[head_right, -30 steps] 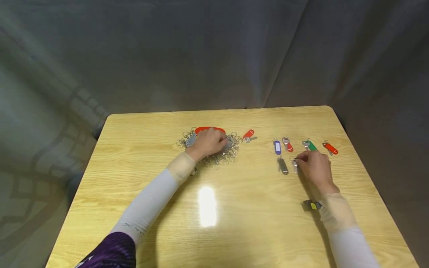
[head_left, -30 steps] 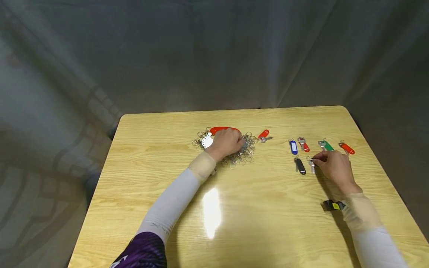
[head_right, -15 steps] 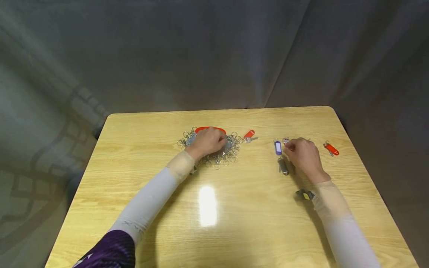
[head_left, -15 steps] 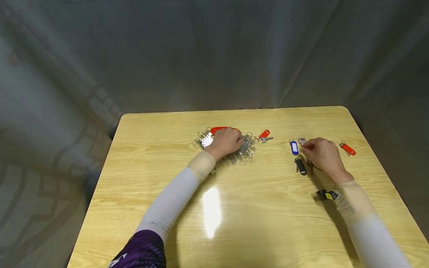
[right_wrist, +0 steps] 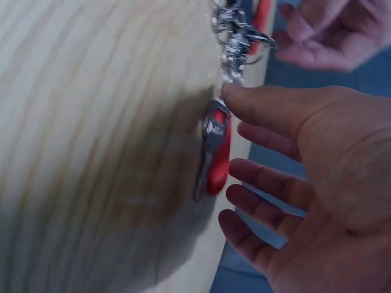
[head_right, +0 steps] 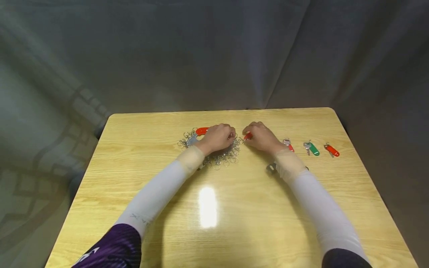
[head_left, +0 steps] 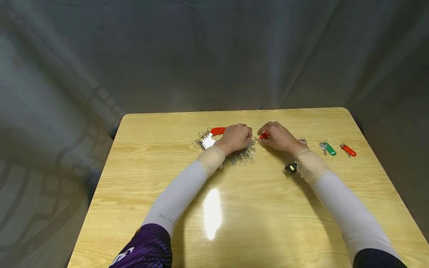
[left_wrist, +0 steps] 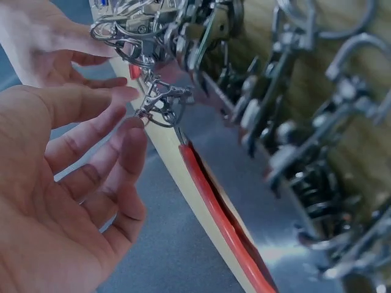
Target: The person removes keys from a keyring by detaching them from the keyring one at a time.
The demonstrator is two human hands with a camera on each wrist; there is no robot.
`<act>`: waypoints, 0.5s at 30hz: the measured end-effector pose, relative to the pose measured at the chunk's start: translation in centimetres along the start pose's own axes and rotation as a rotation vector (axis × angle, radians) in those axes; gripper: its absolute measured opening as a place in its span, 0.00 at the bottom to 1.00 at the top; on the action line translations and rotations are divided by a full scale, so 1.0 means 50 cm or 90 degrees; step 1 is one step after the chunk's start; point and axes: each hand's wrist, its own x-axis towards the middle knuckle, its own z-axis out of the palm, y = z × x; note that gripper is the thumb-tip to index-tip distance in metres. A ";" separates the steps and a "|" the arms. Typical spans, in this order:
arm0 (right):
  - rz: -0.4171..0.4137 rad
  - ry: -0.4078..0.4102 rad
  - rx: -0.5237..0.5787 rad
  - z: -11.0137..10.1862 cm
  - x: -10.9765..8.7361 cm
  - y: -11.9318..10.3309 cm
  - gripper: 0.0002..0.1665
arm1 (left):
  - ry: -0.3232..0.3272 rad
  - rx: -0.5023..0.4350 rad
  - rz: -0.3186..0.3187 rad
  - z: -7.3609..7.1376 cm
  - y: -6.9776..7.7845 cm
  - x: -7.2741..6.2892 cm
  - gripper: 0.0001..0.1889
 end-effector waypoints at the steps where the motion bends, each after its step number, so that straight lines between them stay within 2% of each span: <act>1: -0.006 0.001 -0.002 0.006 0.005 0.001 0.17 | -0.001 0.006 -0.001 0.000 0.001 0.002 0.10; 5: -0.032 0.001 -0.010 0.016 0.012 -0.004 0.05 | -0.006 0.019 0.000 0.001 0.004 0.010 0.10; 7: -0.031 -0.002 -0.012 0.016 0.010 -0.007 0.04 | -0.007 0.024 0.008 0.001 0.005 0.012 0.10; 12: 0.031 -0.026 0.024 0.006 0.002 -0.018 0.04 | -0.039 0.046 0.032 0.000 0.009 0.018 0.09; 15: 0.072 -0.032 0.071 0.003 -0.001 -0.020 0.05 | -0.051 0.045 0.043 0.002 0.010 0.021 0.10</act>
